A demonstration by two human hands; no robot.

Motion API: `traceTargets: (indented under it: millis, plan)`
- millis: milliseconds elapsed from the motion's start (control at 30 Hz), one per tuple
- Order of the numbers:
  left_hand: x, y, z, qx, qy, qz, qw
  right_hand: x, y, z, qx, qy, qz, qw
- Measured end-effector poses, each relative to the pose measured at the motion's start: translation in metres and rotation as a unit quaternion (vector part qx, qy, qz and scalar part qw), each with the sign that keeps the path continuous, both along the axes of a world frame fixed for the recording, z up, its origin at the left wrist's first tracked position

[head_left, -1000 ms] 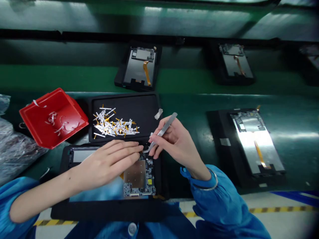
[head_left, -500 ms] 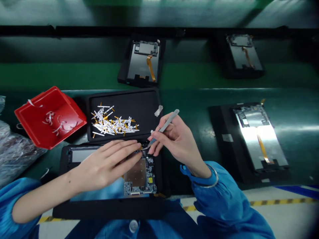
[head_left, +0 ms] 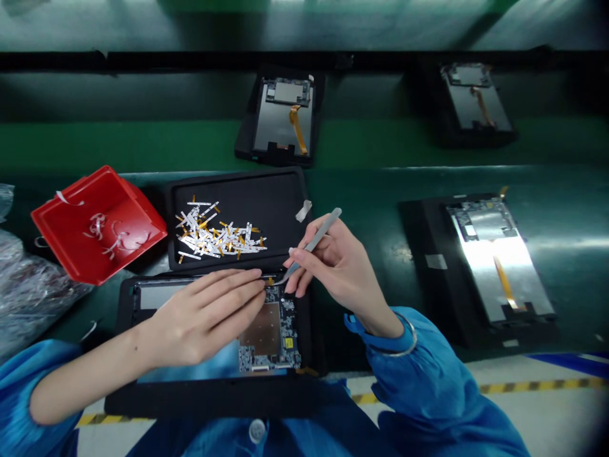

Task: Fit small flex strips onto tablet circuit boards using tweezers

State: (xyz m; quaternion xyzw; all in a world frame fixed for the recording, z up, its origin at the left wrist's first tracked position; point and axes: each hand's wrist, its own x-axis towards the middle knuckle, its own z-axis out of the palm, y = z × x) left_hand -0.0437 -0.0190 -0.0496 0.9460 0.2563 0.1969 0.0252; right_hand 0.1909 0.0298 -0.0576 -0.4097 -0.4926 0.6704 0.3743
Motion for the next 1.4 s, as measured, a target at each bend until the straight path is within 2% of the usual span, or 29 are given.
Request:
traceTargets:
  millis: [200, 433, 633, 733, 833, 900, 967, 1033, 1067, 1200, 1267, 1400]
  plan:
    - [0.003, 0.002, 0.003, 0.011, 0.014, 0.006, 1.0, 0.001, -0.004, 0.003, 0.057, -0.027, -0.007, 0.998]
    - [0.006, 0.005, 0.007, 0.026, 0.033, 0.0, 0.999, 0.001, -0.002, -0.001, 0.024, 0.005, 0.007, 1.0]
    - [0.009, 0.003, 0.009, 0.082, 0.067, -0.018, 0.994, -0.003, -0.005, -0.001, 0.05, -0.002, -0.016, 0.999]
    - [0.011, 0.001, 0.012, 0.118, 0.087, -0.025, 0.989, 0.001, -0.006, 0.004, 0.077, 0.014, -0.052, 0.996]
    - [0.012, -0.004, 0.017, 0.123, 0.121, -0.012, 0.985, 0.018, -0.016, 0.014, 0.143, 0.036, -0.15, 0.978]
    - [0.013, -0.01, 0.022, 0.107, 0.137, 0.013, 0.985, 0.033, -0.034, 0.018, 0.173, 0.017, -0.18, 0.968]
    - [0.016, -0.017, 0.025, 0.075, 0.125, 0.031, 0.989, 0.046, -0.06, 0.019, 0.175, -0.024, -0.138, 0.974]
    - [0.022, -0.024, 0.025, 0.021, 0.093, 0.029, 0.995, 0.053, -0.091, 0.014, 0.168, -0.067, -0.075, 0.981]
    - [0.026, -0.027, 0.024, -0.007, 0.079, 0.022, 0.997, 0.053, -0.106, 0.01, 0.167, -0.097, -0.067, 0.979]
    - [0.039, -0.031, 0.017, -0.096, 0.069, 0.009, 0.993, 0.036, -0.146, -0.015, 0.166, -0.212, -0.162, 0.949]
    - [0.041, -0.027, 0.016, -0.148, 0.071, 0.002, 0.986, 0.024, -0.153, -0.026, 0.182, -0.205, -0.202, 0.94]
    - [0.041, -0.018, 0.015, -0.245, 0.053, -0.014, 0.968, 0.012, -0.154, -0.039, 0.263, -0.198, -0.23, 0.916]
